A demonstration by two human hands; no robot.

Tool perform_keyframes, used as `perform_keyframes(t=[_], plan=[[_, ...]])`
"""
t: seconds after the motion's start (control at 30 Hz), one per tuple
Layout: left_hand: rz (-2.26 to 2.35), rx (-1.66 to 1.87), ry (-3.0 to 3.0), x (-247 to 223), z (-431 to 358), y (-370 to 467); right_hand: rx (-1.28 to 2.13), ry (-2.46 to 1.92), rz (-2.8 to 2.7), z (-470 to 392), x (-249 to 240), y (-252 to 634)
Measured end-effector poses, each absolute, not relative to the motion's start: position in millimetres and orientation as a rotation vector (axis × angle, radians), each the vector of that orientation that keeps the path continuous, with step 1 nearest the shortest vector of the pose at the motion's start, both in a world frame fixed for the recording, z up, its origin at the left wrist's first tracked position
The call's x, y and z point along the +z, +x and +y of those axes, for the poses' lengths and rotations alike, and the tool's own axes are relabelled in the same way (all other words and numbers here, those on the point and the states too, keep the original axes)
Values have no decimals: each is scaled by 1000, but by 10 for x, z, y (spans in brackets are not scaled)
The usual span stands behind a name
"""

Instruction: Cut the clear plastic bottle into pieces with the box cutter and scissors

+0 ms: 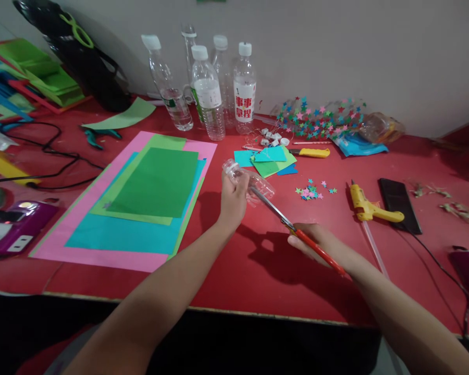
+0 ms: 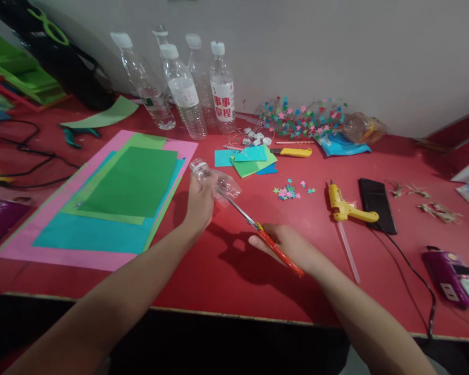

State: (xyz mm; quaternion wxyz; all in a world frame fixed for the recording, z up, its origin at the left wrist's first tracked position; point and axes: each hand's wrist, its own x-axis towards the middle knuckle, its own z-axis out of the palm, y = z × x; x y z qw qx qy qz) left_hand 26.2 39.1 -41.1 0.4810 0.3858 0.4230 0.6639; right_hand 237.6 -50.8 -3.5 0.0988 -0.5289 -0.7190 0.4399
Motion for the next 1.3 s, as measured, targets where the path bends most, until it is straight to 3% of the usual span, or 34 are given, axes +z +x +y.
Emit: perform_keyframes(t=[0.4,1.3], plan=[[1044,1611,967,-402,406,260,1451,-1601,-1953,-554,14,2277],[939,1619,1226,-396,362,286,1283,-1591,-2029,-571,-109,2288]])
